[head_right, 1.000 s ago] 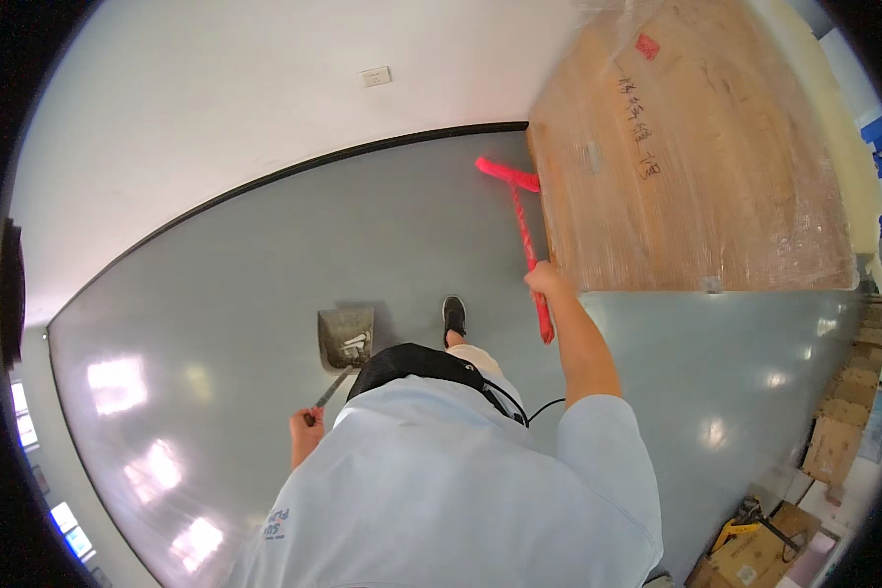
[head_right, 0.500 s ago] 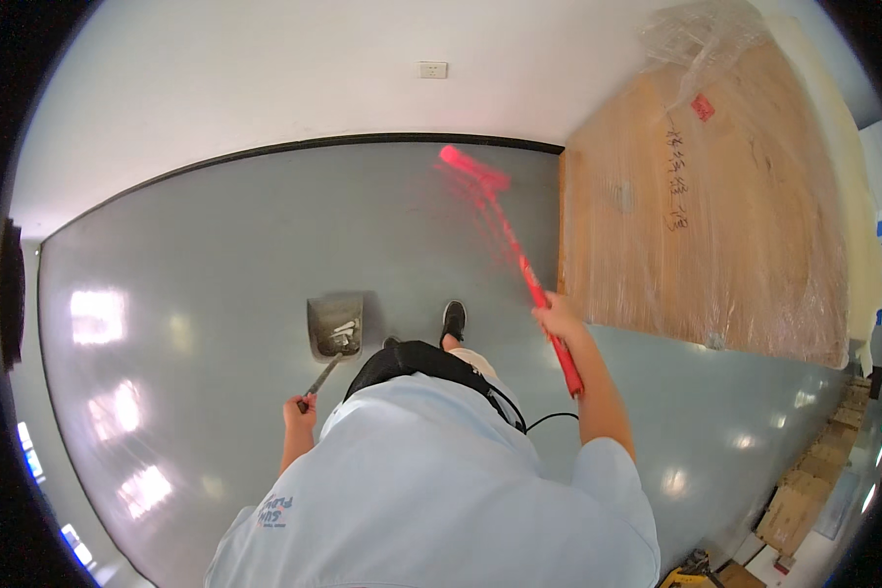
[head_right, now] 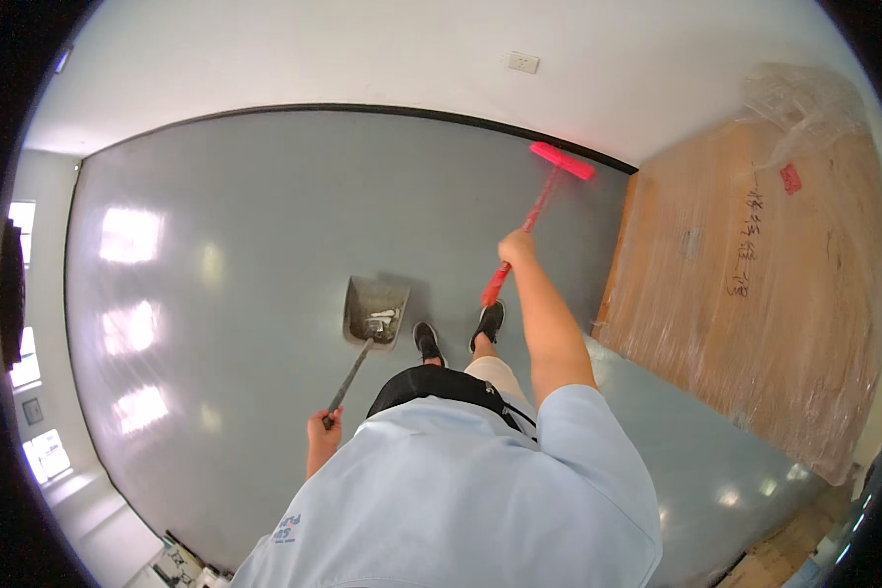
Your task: Sweeping the floor of a warehouse or storage area using a broom and dustpan.
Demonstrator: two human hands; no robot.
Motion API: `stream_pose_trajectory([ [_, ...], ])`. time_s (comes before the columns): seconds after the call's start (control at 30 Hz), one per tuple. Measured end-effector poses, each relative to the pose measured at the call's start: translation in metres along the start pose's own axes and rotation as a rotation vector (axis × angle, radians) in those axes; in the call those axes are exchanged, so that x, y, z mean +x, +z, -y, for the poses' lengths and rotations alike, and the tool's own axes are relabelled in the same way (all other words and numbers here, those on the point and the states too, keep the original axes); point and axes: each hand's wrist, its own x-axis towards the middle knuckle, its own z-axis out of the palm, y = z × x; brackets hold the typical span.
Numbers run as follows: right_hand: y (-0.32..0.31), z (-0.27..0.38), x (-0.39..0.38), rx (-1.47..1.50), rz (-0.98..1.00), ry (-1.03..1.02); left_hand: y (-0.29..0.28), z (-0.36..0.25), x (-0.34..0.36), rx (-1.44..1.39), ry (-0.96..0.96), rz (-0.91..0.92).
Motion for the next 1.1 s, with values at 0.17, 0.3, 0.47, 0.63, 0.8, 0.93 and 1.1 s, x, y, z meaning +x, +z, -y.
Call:
stream_pose_trajectory([
  [0.17, 0.02, 0.062, 0.027, -0.13, 0.015, -0.14, 0.004, 0.009, 0.025, -0.065, -0.045, 0.025],
  [0.3, -0.003, 0.097, 0.007, 0.015, 0.04, -0.119, 0.012, 0.016, 0.041, -0.059, -0.002, -0.02],
  [0.47, 0.015, 0.069, 0.045, 0.229, -0.001, 0.025, 0.023, 0.002, 0.064, -0.064, -0.083, -0.033],
  [0.63, 0.029, -0.02, -0.002, 0.161, -0.109, -0.14, 0.04, 0.013, 0.073, -0.057, -0.043, -0.018],
  [0.8, 0.029, -0.088, -0.111, 0.04, 0.03, -0.011, 0.047, 0.029, 0.078, -0.066, -0.003, -0.003],
  [0.93, -0.014, -0.094, -0.173, 0.523, 0.17, 0.054, 0.051, 0.025, 0.09, -0.044, -0.003, 0.04],
  [1.1, 0.005, -0.118, -0.149, 0.643, -0.021, 0.114, 0.075, 0.012, 0.081, -0.013, -0.012, 0.09],
])
